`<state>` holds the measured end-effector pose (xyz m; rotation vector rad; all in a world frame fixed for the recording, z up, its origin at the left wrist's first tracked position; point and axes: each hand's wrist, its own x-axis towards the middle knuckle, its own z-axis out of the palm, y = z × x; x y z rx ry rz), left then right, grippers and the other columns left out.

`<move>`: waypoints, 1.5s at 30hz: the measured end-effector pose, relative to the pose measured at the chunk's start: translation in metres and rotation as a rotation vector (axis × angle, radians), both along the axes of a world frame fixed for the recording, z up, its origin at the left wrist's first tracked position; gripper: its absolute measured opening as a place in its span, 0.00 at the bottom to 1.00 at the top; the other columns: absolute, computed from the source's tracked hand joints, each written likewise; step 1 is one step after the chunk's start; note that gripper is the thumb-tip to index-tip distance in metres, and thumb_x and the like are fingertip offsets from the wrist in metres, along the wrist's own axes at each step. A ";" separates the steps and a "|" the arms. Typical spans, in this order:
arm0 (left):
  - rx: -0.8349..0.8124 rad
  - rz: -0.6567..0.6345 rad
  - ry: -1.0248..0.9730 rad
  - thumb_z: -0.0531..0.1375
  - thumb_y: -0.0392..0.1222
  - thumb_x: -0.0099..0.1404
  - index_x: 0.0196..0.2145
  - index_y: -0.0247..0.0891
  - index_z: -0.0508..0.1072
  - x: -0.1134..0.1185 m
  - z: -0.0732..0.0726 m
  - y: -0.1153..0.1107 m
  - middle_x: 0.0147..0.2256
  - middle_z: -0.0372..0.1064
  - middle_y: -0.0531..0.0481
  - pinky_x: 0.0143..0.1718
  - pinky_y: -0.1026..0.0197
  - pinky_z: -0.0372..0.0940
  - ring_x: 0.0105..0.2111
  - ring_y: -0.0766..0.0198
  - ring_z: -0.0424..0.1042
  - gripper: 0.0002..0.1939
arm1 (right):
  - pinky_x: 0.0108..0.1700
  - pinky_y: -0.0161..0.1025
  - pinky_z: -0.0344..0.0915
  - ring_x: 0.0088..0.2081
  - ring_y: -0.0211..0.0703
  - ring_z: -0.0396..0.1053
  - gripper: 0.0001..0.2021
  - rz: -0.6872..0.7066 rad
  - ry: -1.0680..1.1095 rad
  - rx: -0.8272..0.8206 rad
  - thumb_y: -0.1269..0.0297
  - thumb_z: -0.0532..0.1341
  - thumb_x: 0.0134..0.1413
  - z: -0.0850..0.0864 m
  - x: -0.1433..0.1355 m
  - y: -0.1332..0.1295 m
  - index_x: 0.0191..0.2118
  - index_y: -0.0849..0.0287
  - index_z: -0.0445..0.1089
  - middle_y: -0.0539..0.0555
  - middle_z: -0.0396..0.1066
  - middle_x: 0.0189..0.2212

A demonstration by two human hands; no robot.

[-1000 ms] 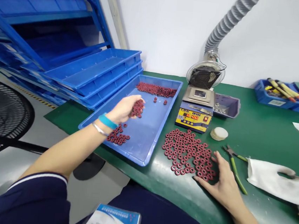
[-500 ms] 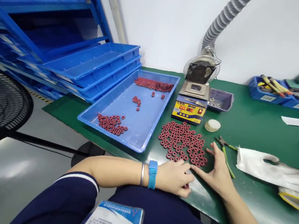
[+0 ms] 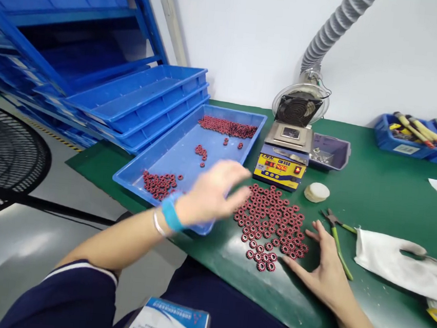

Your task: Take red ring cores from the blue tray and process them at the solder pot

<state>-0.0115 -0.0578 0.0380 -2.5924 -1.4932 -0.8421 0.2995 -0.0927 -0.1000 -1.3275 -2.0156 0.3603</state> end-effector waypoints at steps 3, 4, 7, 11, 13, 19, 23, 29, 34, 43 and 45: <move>-0.187 0.353 0.007 0.59 0.53 0.62 0.56 0.29 0.64 -0.083 -0.003 0.065 0.54 0.66 0.33 0.56 0.47 0.62 0.55 0.46 0.66 0.31 | 0.53 0.56 0.70 0.50 0.58 0.71 0.51 0.014 -0.006 -0.011 0.43 0.65 0.48 -0.001 0.000 0.002 0.70 0.58 0.41 0.68 0.60 0.57; -0.297 0.439 0.055 0.65 0.57 0.53 0.60 0.26 0.59 -0.108 -0.012 0.084 0.57 0.62 0.28 0.58 0.44 0.60 0.58 0.40 0.63 0.45 | 0.53 0.56 0.70 0.50 0.58 0.71 0.51 0.016 -0.004 -0.012 0.43 0.66 0.47 -0.001 0.000 0.003 0.70 0.58 0.41 0.68 0.61 0.57; -0.553 0.492 0.177 0.72 0.62 0.33 0.66 0.24 0.45 -0.155 -0.051 0.120 0.65 0.46 0.20 0.62 0.40 0.53 0.65 0.30 0.48 0.72 | 0.52 0.55 0.70 0.50 0.58 0.72 0.50 -0.001 0.011 -0.015 0.43 0.65 0.48 -0.002 -0.001 0.005 0.70 0.58 0.41 0.67 0.61 0.57; -0.527 0.437 0.193 0.69 0.68 0.35 0.68 0.29 0.38 -0.168 -0.091 0.142 0.68 0.38 0.23 0.63 0.41 0.50 0.68 0.34 0.43 0.74 | 0.52 0.56 0.70 0.50 0.57 0.72 0.49 -0.049 0.042 -0.038 0.44 0.65 0.48 -0.001 -0.003 0.006 0.70 0.57 0.41 0.67 0.61 0.58; -0.453 0.397 0.206 0.67 0.69 0.40 0.68 0.31 0.41 -0.168 -0.098 0.150 0.67 0.42 0.26 0.63 0.43 0.51 0.67 0.36 0.47 0.69 | 0.52 0.56 0.69 0.50 0.57 0.72 0.49 -0.068 0.063 -0.051 0.44 0.65 0.48 -0.001 -0.004 0.007 0.70 0.57 0.41 0.67 0.60 0.59; -0.369 0.282 0.267 0.58 0.64 0.57 0.52 0.37 0.69 -0.170 -0.100 0.159 0.56 0.64 0.38 0.59 0.47 0.57 0.56 0.45 0.63 0.33 | 0.51 0.57 0.70 0.48 0.57 0.72 0.48 -0.085 0.060 -0.062 0.45 0.65 0.49 -0.004 -0.003 0.011 0.69 0.57 0.43 0.66 0.62 0.57; -0.352 0.299 0.284 0.53 0.59 0.64 0.47 0.38 0.71 -0.171 -0.101 0.152 0.51 0.67 0.40 0.55 0.49 0.60 0.52 0.48 0.64 0.25 | 0.50 0.56 0.71 0.47 0.57 0.73 0.45 -0.057 0.042 -0.044 0.47 0.65 0.49 -0.002 -0.002 0.013 0.68 0.58 0.47 0.66 0.64 0.55; -0.318 0.418 0.282 0.56 0.68 0.58 0.53 0.36 0.67 -0.155 -0.103 0.151 0.50 0.64 0.38 0.51 0.47 0.63 0.52 0.45 0.63 0.37 | 0.50 0.56 0.71 0.47 0.57 0.73 0.44 -0.057 0.020 -0.051 0.47 0.65 0.50 0.000 -0.003 0.012 0.67 0.59 0.48 0.66 0.66 0.53; -0.319 0.477 0.304 0.49 0.58 0.69 0.45 0.39 0.71 -0.143 -0.111 0.156 0.47 0.65 0.40 0.48 0.52 0.64 0.49 0.50 0.66 0.22 | 0.50 0.55 0.72 0.46 0.56 0.73 0.42 -0.052 0.014 -0.040 0.47 0.64 0.51 0.000 -0.002 0.013 0.67 0.58 0.49 0.65 0.66 0.51; -0.344 0.505 0.335 0.51 0.52 0.69 0.46 0.38 0.70 -0.142 -0.108 0.160 0.48 0.65 0.41 0.48 0.57 0.64 0.47 0.53 0.70 0.17 | 0.51 0.58 0.70 0.47 0.57 0.72 0.43 -0.033 0.028 -0.049 0.45 0.64 0.50 -0.006 0.001 0.015 0.67 0.55 0.49 0.64 0.64 0.53; -0.349 0.513 0.335 0.51 0.52 0.69 0.46 0.38 0.70 -0.141 -0.107 0.159 0.48 0.65 0.41 0.47 0.57 0.64 0.47 0.53 0.70 0.18 | 0.51 0.58 0.70 0.47 0.57 0.72 0.43 -0.033 0.031 -0.039 0.44 0.64 0.50 -0.006 0.001 0.015 0.67 0.55 0.49 0.64 0.64 0.53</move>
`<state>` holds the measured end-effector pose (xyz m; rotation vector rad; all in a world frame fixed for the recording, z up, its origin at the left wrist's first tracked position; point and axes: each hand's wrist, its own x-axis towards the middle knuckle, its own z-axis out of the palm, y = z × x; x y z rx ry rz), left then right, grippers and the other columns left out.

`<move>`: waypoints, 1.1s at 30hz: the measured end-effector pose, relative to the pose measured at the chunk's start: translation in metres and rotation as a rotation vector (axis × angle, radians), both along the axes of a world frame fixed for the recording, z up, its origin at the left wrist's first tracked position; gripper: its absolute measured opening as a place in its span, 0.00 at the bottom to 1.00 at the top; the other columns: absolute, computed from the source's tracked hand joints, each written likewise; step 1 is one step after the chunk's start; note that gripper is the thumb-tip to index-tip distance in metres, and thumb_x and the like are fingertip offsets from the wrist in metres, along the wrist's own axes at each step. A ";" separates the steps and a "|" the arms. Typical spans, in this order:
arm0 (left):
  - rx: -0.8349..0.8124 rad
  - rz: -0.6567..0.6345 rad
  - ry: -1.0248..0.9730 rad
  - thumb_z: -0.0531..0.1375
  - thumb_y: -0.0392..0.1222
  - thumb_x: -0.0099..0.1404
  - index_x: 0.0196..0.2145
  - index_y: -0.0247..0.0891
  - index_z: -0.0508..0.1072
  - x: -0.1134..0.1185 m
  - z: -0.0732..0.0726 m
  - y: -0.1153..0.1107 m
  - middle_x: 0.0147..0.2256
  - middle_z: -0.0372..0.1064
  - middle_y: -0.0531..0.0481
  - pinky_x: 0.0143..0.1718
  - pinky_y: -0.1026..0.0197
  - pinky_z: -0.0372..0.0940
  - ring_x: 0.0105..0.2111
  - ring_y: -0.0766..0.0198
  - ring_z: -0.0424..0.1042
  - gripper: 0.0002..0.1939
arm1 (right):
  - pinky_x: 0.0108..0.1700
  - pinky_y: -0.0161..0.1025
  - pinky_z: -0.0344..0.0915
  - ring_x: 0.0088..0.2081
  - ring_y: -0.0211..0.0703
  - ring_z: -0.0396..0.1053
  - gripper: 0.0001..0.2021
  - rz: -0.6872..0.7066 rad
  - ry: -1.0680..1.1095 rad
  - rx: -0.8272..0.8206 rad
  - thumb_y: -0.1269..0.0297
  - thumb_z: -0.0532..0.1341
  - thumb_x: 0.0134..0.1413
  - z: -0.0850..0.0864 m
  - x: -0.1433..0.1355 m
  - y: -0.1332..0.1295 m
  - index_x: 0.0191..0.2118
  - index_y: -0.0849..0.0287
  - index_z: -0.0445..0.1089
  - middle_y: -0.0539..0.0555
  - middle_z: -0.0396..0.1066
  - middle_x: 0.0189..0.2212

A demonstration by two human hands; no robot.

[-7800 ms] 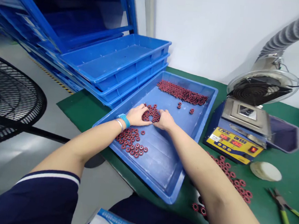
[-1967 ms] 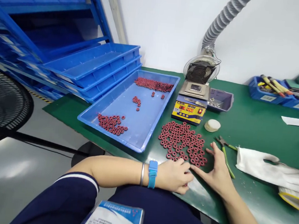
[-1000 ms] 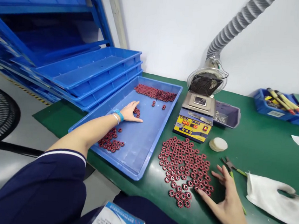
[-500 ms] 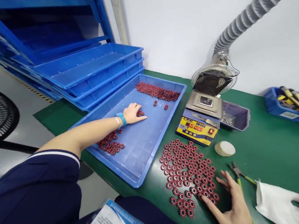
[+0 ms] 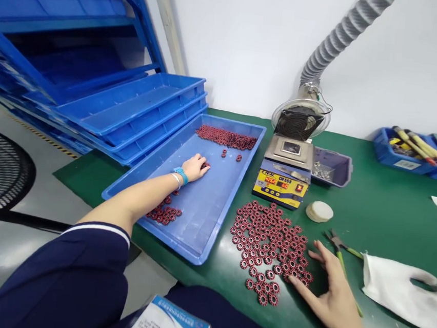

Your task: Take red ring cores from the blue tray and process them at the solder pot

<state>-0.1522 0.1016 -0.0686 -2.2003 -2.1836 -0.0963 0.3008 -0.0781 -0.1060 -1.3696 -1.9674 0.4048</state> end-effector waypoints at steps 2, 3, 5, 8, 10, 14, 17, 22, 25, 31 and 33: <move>-0.003 0.008 -0.003 0.51 0.53 0.69 0.47 0.38 0.70 0.000 0.002 -0.002 0.48 0.65 0.40 0.47 0.56 0.64 0.47 0.53 0.70 0.19 | 0.51 0.58 0.70 0.47 0.56 0.72 0.43 -0.001 0.004 0.006 0.44 0.64 0.50 0.000 0.000 0.000 0.67 0.55 0.49 0.64 0.63 0.53; -0.003 0.012 -0.006 0.52 0.55 0.69 0.49 0.38 0.69 0.000 0.003 -0.004 0.48 0.65 0.40 0.47 0.56 0.65 0.48 0.52 0.70 0.20 | 0.52 0.57 0.70 0.48 0.56 0.72 0.43 -0.002 0.004 0.008 0.44 0.64 0.50 -0.001 0.000 0.000 0.67 0.55 0.49 0.64 0.63 0.53; 0.000 0.018 -0.016 0.54 0.59 0.66 0.53 0.37 0.67 -0.002 0.006 -0.009 0.50 0.64 0.39 0.49 0.54 0.64 0.50 0.50 0.69 0.26 | 0.52 0.56 0.70 0.48 0.55 0.72 0.43 -0.003 0.006 0.009 0.44 0.64 0.50 -0.001 0.000 0.000 0.67 0.55 0.49 0.64 0.63 0.53; 0.014 0.033 -0.038 0.58 0.66 0.59 0.59 0.36 0.61 -0.008 0.011 -0.018 0.56 0.61 0.37 0.55 0.52 0.61 0.56 0.46 0.64 0.40 | 0.52 0.56 0.69 0.48 0.55 0.72 0.43 0.000 0.010 0.009 0.44 0.64 0.50 -0.001 0.000 -0.001 0.67 0.55 0.49 0.64 0.63 0.53; 0.022 0.057 -0.059 0.61 0.68 0.53 0.61 0.36 0.58 -0.014 0.014 -0.023 0.58 0.59 0.36 0.58 0.52 0.58 0.59 0.45 0.61 0.47 | 0.52 0.56 0.69 0.48 0.55 0.72 0.43 0.001 0.010 0.003 0.44 0.64 0.49 -0.002 0.000 0.000 0.67 0.55 0.49 0.64 0.63 0.53; 0.007 0.156 -0.113 0.64 0.73 0.43 0.61 0.33 0.58 -0.025 0.017 -0.027 0.58 0.58 0.33 0.58 0.49 0.59 0.57 0.40 0.63 0.57 | 0.53 0.56 0.69 0.48 0.55 0.72 0.44 0.005 0.010 -0.003 0.44 0.64 0.49 -0.002 0.001 0.000 0.67 0.55 0.49 0.63 0.63 0.53; -0.044 0.214 -0.162 0.65 0.73 0.41 0.54 0.32 0.66 -0.033 0.017 -0.025 0.51 0.65 0.33 0.52 0.49 0.64 0.51 0.41 0.69 0.52 | 0.53 0.56 0.69 0.48 0.55 0.72 0.43 0.000 0.010 -0.005 0.44 0.64 0.49 -0.002 0.001 0.000 0.67 0.56 0.49 0.63 0.63 0.52; -0.116 0.183 -0.246 0.69 0.62 0.45 0.53 0.36 0.66 -0.039 0.017 -0.020 0.44 0.72 0.44 0.45 0.57 0.69 0.42 0.54 0.74 0.42 | 0.53 0.57 0.69 0.48 0.55 0.72 0.43 -0.015 0.004 -0.016 0.43 0.64 0.50 0.000 0.001 -0.001 0.67 0.55 0.49 0.63 0.63 0.53; -0.104 0.150 -0.255 0.69 0.62 0.46 0.56 0.37 0.63 -0.034 0.018 -0.020 0.47 0.71 0.44 0.47 0.57 0.68 0.43 0.56 0.73 0.45 | 0.52 0.56 0.69 0.47 0.54 0.72 0.43 -0.013 0.004 -0.015 0.44 0.64 0.50 -0.001 0.001 -0.001 0.67 0.55 0.49 0.63 0.64 0.53; 0.016 0.226 -0.151 0.62 0.74 0.46 0.54 0.31 0.64 0.003 0.009 -0.017 0.53 0.63 0.31 0.55 0.45 0.61 0.56 0.37 0.62 0.50 | 0.53 0.57 0.69 0.48 0.55 0.72 0.43 -0.013 -0.004 -0.024 0.44 0.64 0.50 0.000 0.000 -0.001 0.67 0.54 0.49 0.63 0.63 0.53; 0.045 0.262 -0.121 0.57 0.73 0.53 0.53 0.31 0.65 0.014 0.004 -0.013 0.52 0.63 0.30 0.53 0.44 0.61 0.56 0.36 0.60 0.45 | 0.53 0.57 0.69 0.48 0.55 0.72 0.43 -0.018 -0.007 -0.020 0.44 0.64 0.50 0.000 0.000 -0.001 0.67 0.54 0.49 0.63 0.64 0.53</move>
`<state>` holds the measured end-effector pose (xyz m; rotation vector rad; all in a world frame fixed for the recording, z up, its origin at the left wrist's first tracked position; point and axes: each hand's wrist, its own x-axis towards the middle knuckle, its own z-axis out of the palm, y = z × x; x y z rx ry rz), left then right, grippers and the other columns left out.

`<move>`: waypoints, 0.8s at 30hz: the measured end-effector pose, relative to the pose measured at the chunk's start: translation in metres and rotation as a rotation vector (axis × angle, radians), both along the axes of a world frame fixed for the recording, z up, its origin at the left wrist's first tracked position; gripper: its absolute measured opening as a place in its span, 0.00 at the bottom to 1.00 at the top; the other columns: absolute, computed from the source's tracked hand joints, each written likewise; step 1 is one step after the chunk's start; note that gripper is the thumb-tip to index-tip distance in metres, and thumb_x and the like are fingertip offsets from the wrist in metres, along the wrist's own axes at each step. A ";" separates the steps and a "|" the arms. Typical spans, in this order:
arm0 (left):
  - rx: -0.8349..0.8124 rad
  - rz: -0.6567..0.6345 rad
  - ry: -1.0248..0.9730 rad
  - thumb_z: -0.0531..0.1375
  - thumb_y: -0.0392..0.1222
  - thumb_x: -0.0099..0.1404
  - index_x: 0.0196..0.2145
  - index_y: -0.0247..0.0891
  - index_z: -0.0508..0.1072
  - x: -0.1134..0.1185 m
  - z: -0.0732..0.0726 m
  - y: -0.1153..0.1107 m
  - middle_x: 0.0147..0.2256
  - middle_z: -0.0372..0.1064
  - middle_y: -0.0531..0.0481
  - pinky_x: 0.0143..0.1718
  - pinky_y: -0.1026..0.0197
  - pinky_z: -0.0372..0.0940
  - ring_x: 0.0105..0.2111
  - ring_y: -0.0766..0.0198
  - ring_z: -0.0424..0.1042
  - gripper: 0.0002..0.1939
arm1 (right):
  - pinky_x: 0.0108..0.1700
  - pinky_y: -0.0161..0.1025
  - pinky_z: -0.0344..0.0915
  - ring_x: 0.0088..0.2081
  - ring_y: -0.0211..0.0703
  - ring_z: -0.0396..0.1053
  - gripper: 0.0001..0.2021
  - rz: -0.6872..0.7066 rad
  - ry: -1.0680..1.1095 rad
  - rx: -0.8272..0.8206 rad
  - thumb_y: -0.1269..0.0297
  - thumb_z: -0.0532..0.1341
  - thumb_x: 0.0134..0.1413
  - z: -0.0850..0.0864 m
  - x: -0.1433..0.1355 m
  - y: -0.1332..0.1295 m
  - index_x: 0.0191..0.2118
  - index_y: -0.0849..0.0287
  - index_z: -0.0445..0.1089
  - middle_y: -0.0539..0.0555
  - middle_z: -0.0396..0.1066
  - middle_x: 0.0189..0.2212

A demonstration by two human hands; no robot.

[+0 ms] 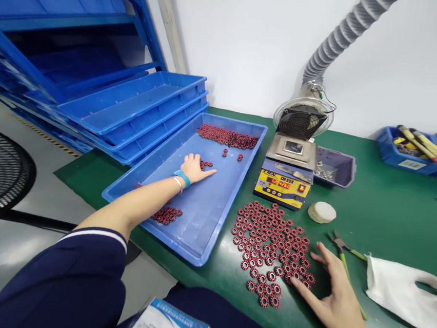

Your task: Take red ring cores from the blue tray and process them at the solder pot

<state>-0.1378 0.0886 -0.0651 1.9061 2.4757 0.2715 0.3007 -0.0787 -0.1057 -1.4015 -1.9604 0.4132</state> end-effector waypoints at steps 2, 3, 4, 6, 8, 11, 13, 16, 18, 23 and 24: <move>0.004 0.009 0.024 0.53 0.68 0.61 0.50 0.33 0.67 0.006 -0.003 0.005 0.51 0.63 0.32 0.53 0.45 0.61 0.55 0.38 0.61 0.35 | 0.53 0.56 0.69 0.48 0.55 0.72 0.42 0.000 -0.002 0.007 0.44 0.64 0.50 0.001 0.000 0.000 0.66 0.55 0.50 0.63 0.64 0.52; 0.001 0.005 0.034 0.52 0.64 0.64 0.49 0.34 0.69 0.006 -0.004 0.006 0.51 0.63 0.33 0.52 0.46 0.62 0.55 0.40 0.61 0.30 | 0.53 0.56 0.69 0.48 0.55 0.72 0.42 0.002 -0.002 0.009 0.44 0.64 0.50 0.001 0.000 0.000 0.66 0.55 0.50 0.63 0.64 0.52; -0.004 -0.001 0.040 0.51 0.60 0.66 0.48 0.35 0.69 0.006 -0.004 0.008 0.51 0.64 0.34 0.52 0.47 0.62 0.54 0.41 0.62 0.26 | 0.53 0.55 0.69 0.48 0.55 0.72 0.42 0.005 -0.001 0.008 0.44 0.64 0.50 0.001 0.000 0.000 0.66 0.55 0.50 0.63 0.64 0.52; -0.015 -0.016 0.047 0.51 0.55 0.67 0.47 0.37 0.70 0.004 -0.003 0.010 0.50 0.64 0.36 0.51 0.49 0.63 0.53 0.44 0.64 0.22 | 0.53 0.55 0.69 0.48 0.55 0.72 0.42 0.013 0.000 -0.001 0.44 0.64 0.50 0.001 0.001 0.000 0.66 0.55 0.50 0.63 0.64 0.53; -0.015 -0.027 0.048 0.52 0.55 0.66 0.49 0.38 0.70 0.002 -0.002 0.011 0.50 0.64 0.37 0.50 0.49 0.63 0.52 0.45 0.64 0.22 | 0.53 0.55 0.69 0.48 0.55 0.71 0.42 0.014 0.000 -0.014 0.44 0.64 0.49 0.000 0.001 0.000 0.66 0.55 0.50 0.63 0.63 0.53; 0.007 -0.025 0.042 0.55 0.62 0.63 0.52 0.39 0.68 0.005 -0.003 0.015 0.51 0.64 0.37 0.51 0.49 0.63 0.54 0.43 0.62 0.29 | 0.53 0.56 0.69 0.49 0.56 0.71 0.42 0.016 -0.002 -0.028 0.44 0.65 0.49 0.000 0.001 0.000 0.66 0.55 0.50 0.64 0.63 0.54; 0.021 -0.019 0.031 0.53 0.64 0.63 0.50 0.39 0.69 0.009 -0.006 0.019 0.51 0.64 0.37 0.51 0.48 0.62 0.55 0.42 0.61 0.29 | 0.53 0.56 0.69 0.49 0.56 0.71 0.42 0.022 -0.005 -0.030 0.45 0.65 0.49 0.000 0.001 0.000 0.66 0.55 0.50 0.64 0.63 0.54; 0.023 -0.019 0.012 0.50 0.58 0.68 0.46 0.39 0.72 0.012 -0.009 0.025 0.49 0.66 0.38 0.50 0.49 0.63 0.53 0.45 0.63 0.22 | 0.53 0.55 0.69 0.50 0.55 0.71 0.42 0.020 -0.010 -0.028 0.45 0.64 0.50 0.001 0.001 0.001 0.66 0.55 0.50 0.63 0.63 0.54; 0.020 -0.030 0.000 0.50 0.53 0.69 0.44 0.39 0.73 0.011 -0.010 0.027 0.47 0.66 0.39 0.50 0.50 0.63 0.52 0.46 0.64 0.19 | 0.53 0.54 0.69 0.49 0.55 0.71 0.41 0.018 -0.013 -0.028 0.45 0.64 0.50 0.001 0.001 0.000 0.66 0.55 0.50 0.63 0.63 0.54; 0.020 -0.066 -0.051 0.51 0.48 0.68 0.42 0.39 0.73 0.006 -0.006 0.027 0.46 0.67 0.40 0.53 0.51 0.61 0.51 0.49 0.65 0.15 | 0.51 0.52 0.70 0.48 0.53 0.72 0.40 0.023 -0.015 -0.015 0.45 0.64 0.51 0.002 0.001 0.001 0.65 0.55 0.51 0.63 0.63 0.53; 0.023 -0.070 -0.069 0.52 0.47 0.67 0.41 0.39 0.74 0.007 -0.005 0.026 0.46 0.67 0.40 0.53 0.51 0.61 0.51 0.49 0.65 0.14 | 0.51 0.51 0.70 0.48 0.53 0.72 0.40 0.025 -0.020 -0.011 0.45 0.64 0.51 0.002 0.001 0.001 0.65 0.55 0.51 0.63 0.64 0.53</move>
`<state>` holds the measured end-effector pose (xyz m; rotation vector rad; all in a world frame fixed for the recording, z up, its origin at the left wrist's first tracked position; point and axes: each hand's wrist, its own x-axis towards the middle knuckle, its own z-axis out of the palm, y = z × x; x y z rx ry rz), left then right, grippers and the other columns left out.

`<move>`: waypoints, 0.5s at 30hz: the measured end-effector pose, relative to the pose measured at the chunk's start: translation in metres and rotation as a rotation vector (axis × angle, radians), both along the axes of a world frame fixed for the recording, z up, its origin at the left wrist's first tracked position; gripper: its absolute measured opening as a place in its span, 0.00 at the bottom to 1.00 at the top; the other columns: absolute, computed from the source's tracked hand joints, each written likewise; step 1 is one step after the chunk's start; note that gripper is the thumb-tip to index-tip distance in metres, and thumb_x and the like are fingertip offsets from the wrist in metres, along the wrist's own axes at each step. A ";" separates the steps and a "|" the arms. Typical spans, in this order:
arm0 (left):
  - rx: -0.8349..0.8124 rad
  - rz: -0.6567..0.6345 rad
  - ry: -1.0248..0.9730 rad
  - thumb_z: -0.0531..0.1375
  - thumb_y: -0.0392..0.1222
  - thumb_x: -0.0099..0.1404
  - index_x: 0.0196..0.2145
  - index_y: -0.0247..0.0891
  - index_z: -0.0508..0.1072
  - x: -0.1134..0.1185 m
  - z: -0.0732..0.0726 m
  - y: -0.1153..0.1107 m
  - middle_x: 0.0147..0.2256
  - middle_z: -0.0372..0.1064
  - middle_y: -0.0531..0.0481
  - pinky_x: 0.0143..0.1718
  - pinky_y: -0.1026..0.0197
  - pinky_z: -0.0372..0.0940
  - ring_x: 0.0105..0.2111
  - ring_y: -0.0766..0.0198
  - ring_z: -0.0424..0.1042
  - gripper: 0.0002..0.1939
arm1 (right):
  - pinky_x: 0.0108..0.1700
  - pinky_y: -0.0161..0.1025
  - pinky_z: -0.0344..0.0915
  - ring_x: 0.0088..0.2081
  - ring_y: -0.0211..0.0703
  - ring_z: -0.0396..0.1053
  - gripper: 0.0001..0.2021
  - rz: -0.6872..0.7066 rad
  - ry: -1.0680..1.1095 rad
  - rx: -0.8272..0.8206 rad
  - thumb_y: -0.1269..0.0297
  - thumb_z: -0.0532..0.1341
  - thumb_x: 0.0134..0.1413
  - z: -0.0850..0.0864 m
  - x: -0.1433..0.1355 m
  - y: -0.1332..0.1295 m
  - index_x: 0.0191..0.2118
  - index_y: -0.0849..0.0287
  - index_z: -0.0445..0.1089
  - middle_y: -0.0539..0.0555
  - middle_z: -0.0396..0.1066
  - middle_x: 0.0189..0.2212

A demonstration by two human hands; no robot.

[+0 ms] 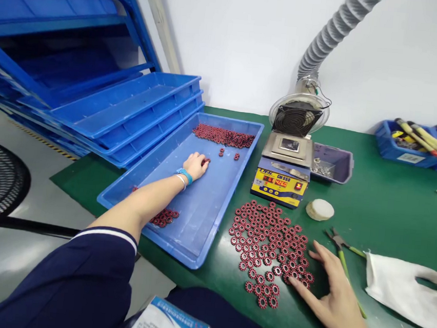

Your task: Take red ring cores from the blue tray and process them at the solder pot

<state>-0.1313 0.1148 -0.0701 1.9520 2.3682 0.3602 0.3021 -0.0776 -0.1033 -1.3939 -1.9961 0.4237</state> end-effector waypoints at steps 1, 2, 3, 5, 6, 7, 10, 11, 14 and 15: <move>0.004 0.000 -0.022 0.53 0.46 0.67 0.40 0.39 0.74 0.001 0.002 -0.001 0.46 0.68 0.40 0.54 0.51 0.60 0.51 0.49 0.65 0.13 | 0.51 0.52 0.70 0.48 0.53 0.72 0.40 0.003 -0.003 0.007 0.45 0.64 0.51 0.000 0.000 0.000 0.65 0.56 0.51 0.63 0.64 0.53; 0.008 0.002 -0.048 0.53 0.45 0.66 0.39 0.39 0.74 0.002 0.004 -0.002 0.46 0.68 0.40 0.54 0.51 0.60 0.51 0.49 0.65 0.12 | 0.51 0.52 0.70 0.48 0.53 0.72 0.40 0.007 -0.004 0.011 0.45 0.64 0.51 0.000 0.000 0.001 0.65 0.56 0.51 0.63 0.64 0.53; 0.014 0.010 -0.078 0.54 0.44 0.65 0.38 0.39 0.74 0.003 0.006 -0.003 0.45 0.69 0.40 0.54 0.51 0.60 0.51 0.49 0.66 0.11 | 0.51 0.52 0.71 0.48 0.53 0.72 0.40 0.010 -0.003 0.015 0.45 0.64 0.51 0.001 0.000 0.001 0.65 0.56 0.51 0.63 0.64 0.53; 0.030 0.040 -0.149 0.56 0.43 0.63 0.34 0.38 0.74 0.005 0.012 -0.006 0.43 0.70 0.41 0.53 0.52 0.61 0.49 0.50 0.67 0.08 | 0.51 0.52 0.71 0.47 0.53 0.72 0.39 0.012 0.006 0.018 0.46 0.64 0.51 0.001 0.000 0.001 0.65 0.56 0.52 0.63 0.64 0.53; 0.042 0.064 -0.188 0.57 0.42 0.62 0.33 0.38 0.74 0.007 0.016 -0.007 0.41 0.71 0.41 0.53 0.52 0.62 0.47 0.50 0.68 0.08 | 0.51 0.52 0.71 0.47 0.53 0.72 0.39 0.010 0.011 0.018 0.46 0.64 0.51 0.001 -0.001 0.001 0.65 0.55 0.52 0.63 0.64 0.53; 0.057 0.096 -0.231 0.57 0.42 0.61 0.32 0.37 0.73 0.009 0.021 -0.009 0.39 0.71 0.41 0.51 0.53 0.63 0.46 0.51 0.69 0.07 | 0.51 0.52 0.70 0.47 0.53 0.72 0.40 0.009 0.017 0.016 0.46 0.64 0.51 0.001 -0.001 0.000 0.65 0.55 0.52 0.63 0.64 0.53; 0.098 0.201 -0.384 0.55 0.44 0.63 0.31 0.36 0.72 0.017 0.045 -0.013 0.30 0.71 0.44 0.41 0.55 0.67 0.37 0.54 0.71 0.11 | 0.53 0.54 0.69 0.48 0.54 0.72 0.43 0.020 0.045 0.006 0.45 0.65 0.49 0.001 0.001 -0.001 0.66 0.55 0.50 0.63 0.63 0.54; 0.103 0.224 -0.444 0.53 0.46 0.64 0.31 0.35 0.72 0.022 0.056 -0.016 0.27 0.69 0.46 0.36 0.57 0.68 0.33 0.56 0.71 0.13 | 0.53 0.54 0.69 0.48 0.54 0.72 0.44 0.025 0.060 0.002 0.45 0.66 0.48 0.000 0.002 -0.001 0.66 0.55 0.50 0.63 0.63 0.54; 0.091 0.214 -0.628 0.50 0.49 0.66 0.34 0.34 0.73 0.050 0.095 -0.040 0.24 0.67 0.49 0.24 0.63 0.64 0.24 0.64 0.67 0.17 | 0.52 0.54 0.69 0.50 0.55 0.71 0.43 0.024 0.118 -0.026 0.45 0.64 0.50 -0.002 0.006 -0.001 0.67 0.53 0.48 0.63 0.62 0.57; 0.077 0.177 -0.691 0.50 0.49 0.66 0.36 0.35 0.73 0.064 0.108 -0.055 0.24 0.67 0.50 0.23 0.64 0.63 0.23 0.66 0.66 0.17 | 0.52 0.53 0.69 0.51 0.56 0.71 0.42 0.015 0.142 -0.038 0.45 0.63 0.52 -0.003 0.008 -0.001 0.68 0.52 0.47 0.64 0.61 0.58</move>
